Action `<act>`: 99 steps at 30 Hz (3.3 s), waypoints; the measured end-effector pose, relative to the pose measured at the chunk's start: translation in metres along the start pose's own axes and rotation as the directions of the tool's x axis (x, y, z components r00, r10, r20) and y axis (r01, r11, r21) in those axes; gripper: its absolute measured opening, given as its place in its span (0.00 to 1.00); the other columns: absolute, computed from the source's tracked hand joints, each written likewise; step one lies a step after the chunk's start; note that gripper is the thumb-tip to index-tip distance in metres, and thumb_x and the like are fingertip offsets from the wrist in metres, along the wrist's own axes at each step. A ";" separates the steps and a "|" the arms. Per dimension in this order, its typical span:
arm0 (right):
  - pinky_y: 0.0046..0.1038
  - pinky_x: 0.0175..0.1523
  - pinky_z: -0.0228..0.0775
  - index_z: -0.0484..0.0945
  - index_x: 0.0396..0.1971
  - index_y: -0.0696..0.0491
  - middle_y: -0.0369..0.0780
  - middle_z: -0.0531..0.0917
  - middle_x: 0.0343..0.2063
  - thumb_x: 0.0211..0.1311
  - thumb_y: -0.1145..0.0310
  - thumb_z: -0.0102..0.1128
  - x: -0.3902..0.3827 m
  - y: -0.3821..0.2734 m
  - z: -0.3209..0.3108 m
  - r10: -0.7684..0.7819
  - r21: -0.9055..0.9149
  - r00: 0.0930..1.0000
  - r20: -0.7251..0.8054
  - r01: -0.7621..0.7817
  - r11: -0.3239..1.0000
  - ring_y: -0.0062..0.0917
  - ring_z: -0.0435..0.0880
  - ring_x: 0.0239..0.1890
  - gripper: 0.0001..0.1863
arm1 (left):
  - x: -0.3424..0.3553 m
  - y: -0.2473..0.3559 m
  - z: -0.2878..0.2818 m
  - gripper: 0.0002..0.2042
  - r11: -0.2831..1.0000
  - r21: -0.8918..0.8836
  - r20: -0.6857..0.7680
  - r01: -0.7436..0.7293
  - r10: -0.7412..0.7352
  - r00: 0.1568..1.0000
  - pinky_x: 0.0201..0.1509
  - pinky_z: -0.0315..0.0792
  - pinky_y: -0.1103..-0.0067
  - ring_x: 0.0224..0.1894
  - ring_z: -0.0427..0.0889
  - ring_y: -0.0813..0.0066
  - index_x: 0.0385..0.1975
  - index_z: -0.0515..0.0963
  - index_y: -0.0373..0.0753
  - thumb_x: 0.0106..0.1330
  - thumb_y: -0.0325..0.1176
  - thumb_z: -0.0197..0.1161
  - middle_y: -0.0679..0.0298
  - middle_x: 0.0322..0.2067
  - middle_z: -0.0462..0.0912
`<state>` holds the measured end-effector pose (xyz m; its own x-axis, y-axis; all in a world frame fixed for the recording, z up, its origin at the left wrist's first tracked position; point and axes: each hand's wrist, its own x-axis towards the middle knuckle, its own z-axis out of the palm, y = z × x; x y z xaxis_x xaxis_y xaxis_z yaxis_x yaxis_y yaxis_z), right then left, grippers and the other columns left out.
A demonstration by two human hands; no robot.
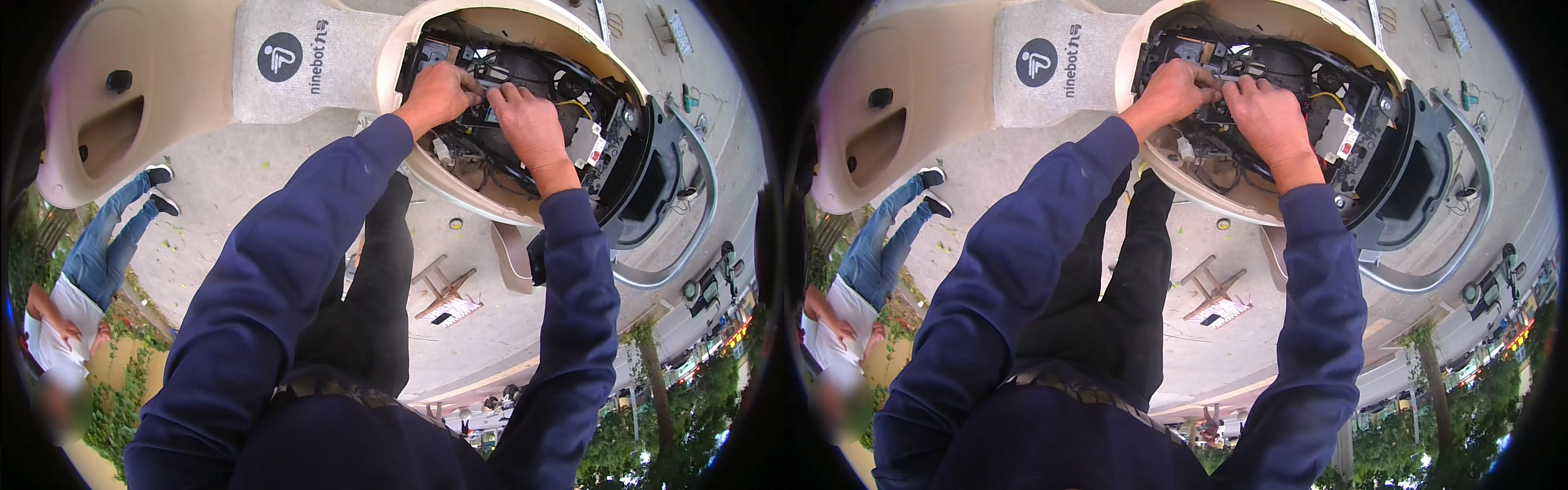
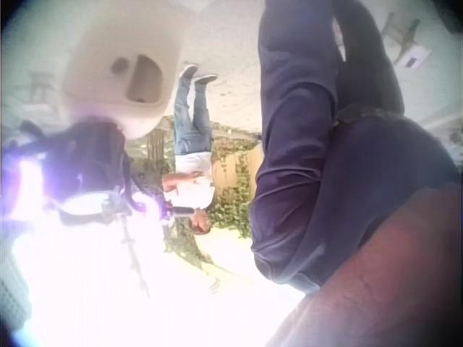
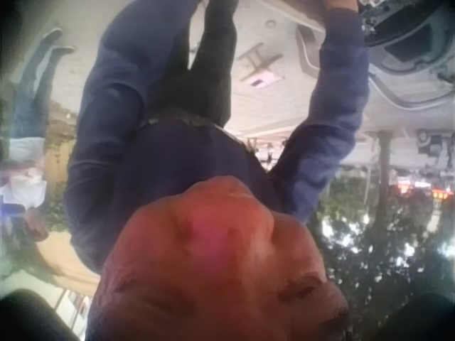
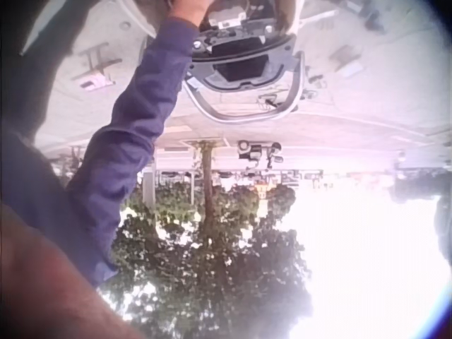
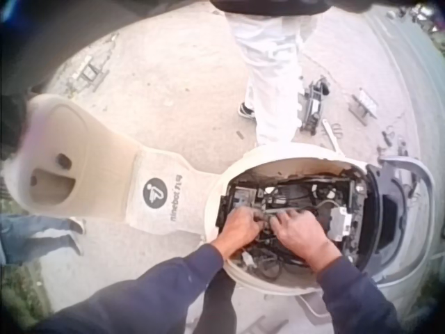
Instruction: The person works inside the open compartment of a Ninebot electric scooter, manipulating wires and connectors with both hands. They repeatedly connect and disconnect small plugs within the internal electronics bay while standing outdoors.
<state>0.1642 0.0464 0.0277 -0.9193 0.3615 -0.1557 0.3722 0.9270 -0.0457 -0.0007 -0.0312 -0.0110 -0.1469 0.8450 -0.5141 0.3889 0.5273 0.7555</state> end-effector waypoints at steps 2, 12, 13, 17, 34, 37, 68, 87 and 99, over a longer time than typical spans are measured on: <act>0.26 0.30 0.76 0.73 0.32 0.49 0.34 0.76 0.28 0.51 0.70 0.59 -0.001 0.000 0.001 -0.092 -0.061 0.996 0.010 0.092 0.994 0.24 0.82 0.32 0.07 | -0.001 0.002 0.000 0.11 1.000 0.010 0.008 0.010 -0.010 1.000 0.44 0.77 0.73 0.34 0.86 0.62 0.36 0.87 0.42 0.54 0.36 0.70 0.55 0.30 0.87; 0.33 0.27 0.74 0.76 0.22 0.51 0.36 0.77 0.17 0.58 0.60 0.58 0.014 -0.012 0.014 0.384 0.305 0.910 0.154 -0.414 0.858 0.28 0.81 0.20 0.11 | 0.001 0.000 0.001 0.10 1.000 -0.011 -0.001 0.021 -0.021 1.000 0.50 0.76 0.70 0.38 0.85 0.56 0.34 0.88 0.45 0.53 0.39 0.71 0.56 0.31 0.87; 0.32 0.25 0.71 0.75 0.23 0.51 0.34 0.76 0.16 0.59 0.59 0.57 0.018 -0.010 0.017 0.517 0.563 0.736 0.436 -0.672 0.482 0.26 0.78 0.18 0.12 | 0.001 0.000 0.002 0.10 0.999 -0.025 0.005 0.043 -0.043 0.999 0.50 0.76 0.70 0.38 0.85 0.57 0.34 0.88 0.45 0.53 0.39 0.71 0.56 0.31 0.87; 0.29 0.22 0.67 0.75 0.25 0.52 0.34 0.75 0.16 0.63 0.59 0.53 0.022 0.002 0.017 0.300 0.473 0.379 0.875 -0.798 -0.372 0.23 0.77 0.18 0.13 | 0.002 -0.002 0.002 0.09 0.998 -0.045 0.016 0.034 -0.033 0.999 0.49 0.76 0.71 0.38 0.85 0.57 0.34 0.88 0.46 0.54 0.38 0.71 0.57 0.30 0.87; 0.34 0.36 0.78 0.77 0.33 0.52 0.42 0.83 0.30 0.57 0.68 0.57 0.015 0.001 -0.003 0.005 0.160 0.988 0.153 -0.030 0.987 0.34 0.85 0.33 0.05 | 0.002 -0.001 0.002 0.11 0.999 0.019 -0.020 0.030 -0.029 0.999 0.48 0.76 0.70 0.37 0.85 0.58 0.32 0.87 0.43 0.52 0.40 0.71 0.56 0.30 0.87; 0.38 0.34 0.77 0.77 0.29 0.55 0.44 0.82 0.26 0.58 0.66 0.58 0.024 -0.006 0.001 0.249 0.283 0.937 0.243 -0.314 0.906 0.37 0.84 0.31 0.08 | 0.002 -0.005 -0.001 0.10 0.999 -0.043 -0.016 0.020 -0.021 1.000 0.47 0.76 0.70 0.37 0.85 0.58 0.32 0.88 0.44 0.52 0.39 0.72 0.57 0.30 0.87; 0.41 0.54 0.74 0.83 0.42 0.55 0.50 0.84 0.43 0.57 0.53 0.57 0.072 0.016 -0.002 0.370 0.274 0.748 0.551 -0.580 0.767 0.45 0.82 0.49 0.22 | 0.004 -0.004 0.006 0.16 0.984 0.077 -0.060 0.160 -0.156 0.986 0.50 0.75 0.68 0.43 0.85 0.53 0.42 0.82 0.34 0.57 0.37 0.67 0.51 0.35 0.86; 0.44 0.55 0.71 0.82 0.44 0.56 0.52 0.83 0.44 0.65 0.49 0.50 0.035 0.041 0.021 0.546 0.456 0.614 0.570 -0.789 0.412 0.49 0.80 0.51 0.25 | 0.002 -0.005 0.005 0.11 0.993 0.023 -0.088 0.113 -0.110 0.990 0.45 0.75 0.67 0.38 0.84 0.50 0.37 0.82 0.35 0.61 0.36 0.63 0.48 0.31 0.85; 0.37 0.45 0.76 0.86 0.34 0.51 0.45 0.86 0.32 0.52 0.55 0.70 0.033 0.002 0.013 0.512 0.448 0.736 0.442 -0.676 0.586 0.39 0.85 0.40 0.15 | 0.003 -0.005 0.005 0.10 0.994 0.075 -0.118 0.083 -0.074 0.990 0.48 0.75 0.63 0.40 0.83 0.47 0.34 0.83 0.36 0.59 0.36 0.62 0.47 0.31 0.84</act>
<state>0.1363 0.0586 0.0097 -0.4298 0.6968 -0.5742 0.8965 0.2537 -0.3632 0.0016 -0.0318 -0.0190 -0.2813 0.8083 -0.5172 0.4421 0.5875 0.6778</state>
